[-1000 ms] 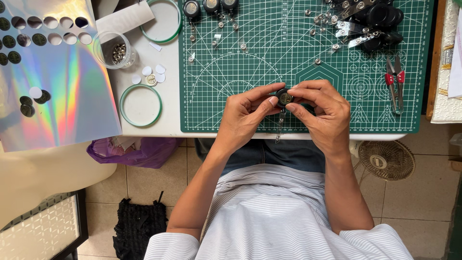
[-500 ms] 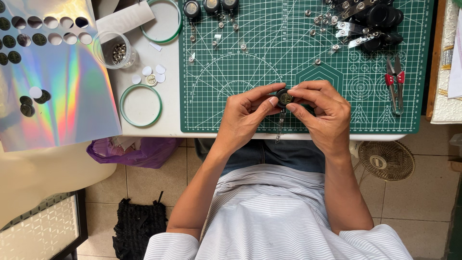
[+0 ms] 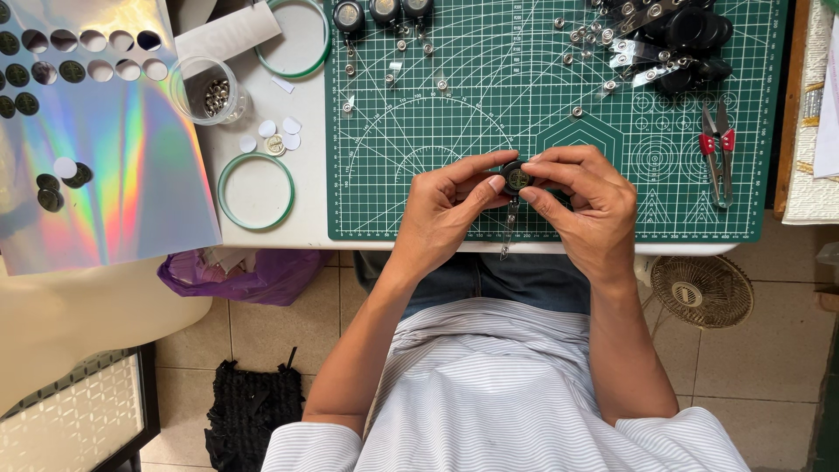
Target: The person assembles keychains by hand, inserting small metal components into black circular casings and attaching them to metal rings. The person handles multiple keychains one at a time, placing finished units on the cutting mat.
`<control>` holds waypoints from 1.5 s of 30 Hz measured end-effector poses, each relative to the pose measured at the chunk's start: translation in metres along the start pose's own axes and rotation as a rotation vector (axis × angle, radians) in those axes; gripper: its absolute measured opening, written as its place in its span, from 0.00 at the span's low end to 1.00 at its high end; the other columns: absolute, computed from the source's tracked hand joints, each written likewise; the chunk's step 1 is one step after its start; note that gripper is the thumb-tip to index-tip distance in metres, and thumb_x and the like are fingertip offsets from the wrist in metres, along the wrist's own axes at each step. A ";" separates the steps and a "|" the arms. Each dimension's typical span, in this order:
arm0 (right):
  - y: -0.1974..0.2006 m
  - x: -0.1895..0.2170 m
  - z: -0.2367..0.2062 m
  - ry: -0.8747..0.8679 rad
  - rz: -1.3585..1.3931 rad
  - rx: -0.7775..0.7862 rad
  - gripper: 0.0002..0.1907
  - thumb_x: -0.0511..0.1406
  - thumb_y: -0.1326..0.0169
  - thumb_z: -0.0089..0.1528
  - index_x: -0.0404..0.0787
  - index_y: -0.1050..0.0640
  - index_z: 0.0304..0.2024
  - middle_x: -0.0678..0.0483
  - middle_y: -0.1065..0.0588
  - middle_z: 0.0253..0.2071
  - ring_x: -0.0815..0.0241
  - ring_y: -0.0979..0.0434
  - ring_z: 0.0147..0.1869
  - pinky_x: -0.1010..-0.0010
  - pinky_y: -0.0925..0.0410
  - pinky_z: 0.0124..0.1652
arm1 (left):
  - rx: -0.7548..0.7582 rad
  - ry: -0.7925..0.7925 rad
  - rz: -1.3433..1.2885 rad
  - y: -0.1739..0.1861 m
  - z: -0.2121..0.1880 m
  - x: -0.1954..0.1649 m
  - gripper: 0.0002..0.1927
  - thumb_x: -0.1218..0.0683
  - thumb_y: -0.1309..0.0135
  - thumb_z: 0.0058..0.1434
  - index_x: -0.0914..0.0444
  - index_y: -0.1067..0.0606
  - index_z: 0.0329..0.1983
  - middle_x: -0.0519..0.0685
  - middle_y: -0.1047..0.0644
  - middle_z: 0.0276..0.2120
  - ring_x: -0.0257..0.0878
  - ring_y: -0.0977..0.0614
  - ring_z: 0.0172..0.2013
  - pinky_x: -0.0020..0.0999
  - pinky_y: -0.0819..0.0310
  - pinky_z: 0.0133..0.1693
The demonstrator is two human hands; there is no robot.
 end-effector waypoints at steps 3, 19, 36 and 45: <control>0.000 0.000 0.000 -0.010 -0.026 -0.003 0.12 0.29 0.33 0.61 0.40 0.17 0.48 0.53 0.21 0.50 0.77 0.29 0.32 0.88 0.37 0.25 | 0.003 -0.003 -0.009 0.000 0.000 0.000 0.18 0.55 0.46 0.71 0.67 0.25 0.62 0.56 0.17 0.48 0.42 0.14 0.49 0.34 0.14 0.53; 0.000 -0.001 0.000 -0.006 -0.010 0.001 0.12 0.29 0.33 0.61 0.40 0.17 0.48 0.53 0.21 0.50 0.78 0.29 0.32 0.88 0.36 0.26 | 0.003 -0.017 0.014 0.000 0.000 -0.001 0.18 0.55 0.46 0.71 0.66 0.25 0.61 0.55 0.17 0.47 0.41 0.13 0.48 0.34 0.13 0.52; 0.000 0.000 0.001 -0.013 -0.030 0.008 0.13 0.29 0.32 0.60 0.40 0.16 0.47 0.54 0.21 0.50 0.78 0.30 0.32 0.87 0.38 0.25 | -0.051 -0.003 0.083 -0.001 -0.002 -0.009 0.16 0.56 0.45 0.70 0.66 0.23 0.59 0.54 0.16 0.44 0.37 0.13 0.44 0.30 0.14 0.48; -0.001 0.002 0.002 0.013 -0.035 0.018 0.13 0.29 0.32 0.60 0.40 0.16 0.47 0.54 0.21 0.50 0.77 0.28 0.34 0.88 0.38 0.26 | -0.090 0.018 0.078 -0.003 -0.002 -0.010 0.16 0.57 0.42 0.68 0.66 0.22 0.58 0.54 0.15 0.42 0.37 0.12 0.44 0.30 0.13 0.47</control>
Point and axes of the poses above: each hand's wrist, its own z-axis towards the middle knuckle, its own y-axis out of the back of the hand, x = y × z, the point moved 5 cm from there along z, towards the middle knuckle
